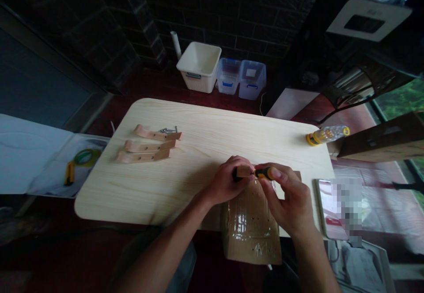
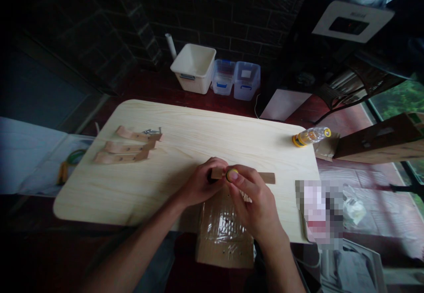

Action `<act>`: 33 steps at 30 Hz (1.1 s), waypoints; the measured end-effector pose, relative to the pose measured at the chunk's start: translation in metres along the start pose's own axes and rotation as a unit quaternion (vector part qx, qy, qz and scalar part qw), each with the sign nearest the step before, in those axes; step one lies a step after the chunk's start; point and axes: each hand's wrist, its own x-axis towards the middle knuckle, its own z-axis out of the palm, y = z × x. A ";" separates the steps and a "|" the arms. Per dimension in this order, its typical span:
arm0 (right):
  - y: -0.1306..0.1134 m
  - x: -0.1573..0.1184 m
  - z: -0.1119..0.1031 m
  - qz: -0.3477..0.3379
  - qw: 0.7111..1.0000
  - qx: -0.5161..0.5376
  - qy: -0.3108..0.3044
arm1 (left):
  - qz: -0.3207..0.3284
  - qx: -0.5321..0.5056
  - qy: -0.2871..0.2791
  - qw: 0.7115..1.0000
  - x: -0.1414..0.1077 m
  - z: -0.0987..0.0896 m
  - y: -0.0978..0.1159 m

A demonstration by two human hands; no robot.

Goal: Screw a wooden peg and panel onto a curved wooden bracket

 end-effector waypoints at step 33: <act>-0.001 0.000 -0.002 0.008 1.000 0.015 -0.003 | -0.008 -0.002 -0.012 1.000 -0.002 -0.002 0.001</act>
